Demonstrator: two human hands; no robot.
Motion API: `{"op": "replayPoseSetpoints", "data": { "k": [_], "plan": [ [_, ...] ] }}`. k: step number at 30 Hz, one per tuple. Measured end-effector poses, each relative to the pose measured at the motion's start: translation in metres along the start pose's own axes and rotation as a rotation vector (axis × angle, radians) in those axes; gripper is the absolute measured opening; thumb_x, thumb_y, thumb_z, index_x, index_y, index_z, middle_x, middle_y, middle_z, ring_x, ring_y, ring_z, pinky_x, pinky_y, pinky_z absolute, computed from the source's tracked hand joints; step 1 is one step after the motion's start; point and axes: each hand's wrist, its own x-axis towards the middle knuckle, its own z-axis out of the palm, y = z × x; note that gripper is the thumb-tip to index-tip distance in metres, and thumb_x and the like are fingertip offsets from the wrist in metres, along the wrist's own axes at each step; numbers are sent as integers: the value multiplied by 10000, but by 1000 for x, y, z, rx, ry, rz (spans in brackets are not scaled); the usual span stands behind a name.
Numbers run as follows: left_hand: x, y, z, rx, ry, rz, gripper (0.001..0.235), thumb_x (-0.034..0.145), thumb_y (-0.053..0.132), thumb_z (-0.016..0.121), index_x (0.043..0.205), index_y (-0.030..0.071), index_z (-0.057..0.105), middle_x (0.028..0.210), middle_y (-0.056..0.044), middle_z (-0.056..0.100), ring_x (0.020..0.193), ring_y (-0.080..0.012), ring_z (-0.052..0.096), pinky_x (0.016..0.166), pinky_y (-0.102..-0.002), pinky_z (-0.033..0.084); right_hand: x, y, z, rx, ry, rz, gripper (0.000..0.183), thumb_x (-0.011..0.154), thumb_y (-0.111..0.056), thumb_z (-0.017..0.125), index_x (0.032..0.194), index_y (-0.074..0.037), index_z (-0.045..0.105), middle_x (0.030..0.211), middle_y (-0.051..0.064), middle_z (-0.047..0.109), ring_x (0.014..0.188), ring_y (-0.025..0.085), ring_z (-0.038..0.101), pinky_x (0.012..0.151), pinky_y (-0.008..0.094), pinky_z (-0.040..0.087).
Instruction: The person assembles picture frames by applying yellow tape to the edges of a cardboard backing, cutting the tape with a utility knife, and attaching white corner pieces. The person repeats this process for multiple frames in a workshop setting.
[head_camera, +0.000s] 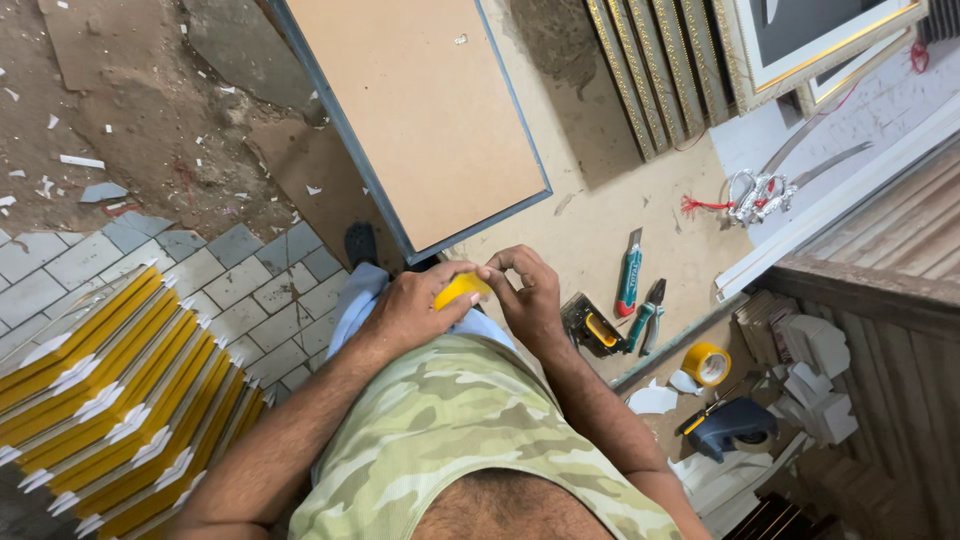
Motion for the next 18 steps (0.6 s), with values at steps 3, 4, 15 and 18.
{"op": "replayPoseSetpoints", "data": {
  "k": [3,4,15,18],
  "plan": [
    [8,-26,-1,120,79,31,407,854,376,760,1183,141,724,808,-131,751,743,-287,750,654,-384,574,16,44,-18,-48,143,-1,104,916,-49,783,922,-2,691,914,68,710,875,156,668,818,292,538],
    [9,-39,-5,121,26,-131,388,861,389,733,1174,161,731,783,-132,764,731,-274,771,685,-385,585,28,63,-31,-94,197,77,101,915,-69,792,915,-10,710,898,54,713,851,145,662,796,282,538],
    [35,-151,15,182,189,-125,312,864,328,743,1080,105,774,1188,-159,678,1131,-304,659,965,-406,532,70,163,-44,-26,169,182,145,954,-125,777,970,4,713,899,46,661,809,110,609,755,251,517],
    [40,-156,17,196,235,-157,303,880,372,762,1020,104,790,1190,-160,674,1122,-306,661,955,-412,528,78,161,-43,-128,179,148,158,953,-131,775,984,10,712,889,59,663,780,114,603,720,254,509]
  ]
}}
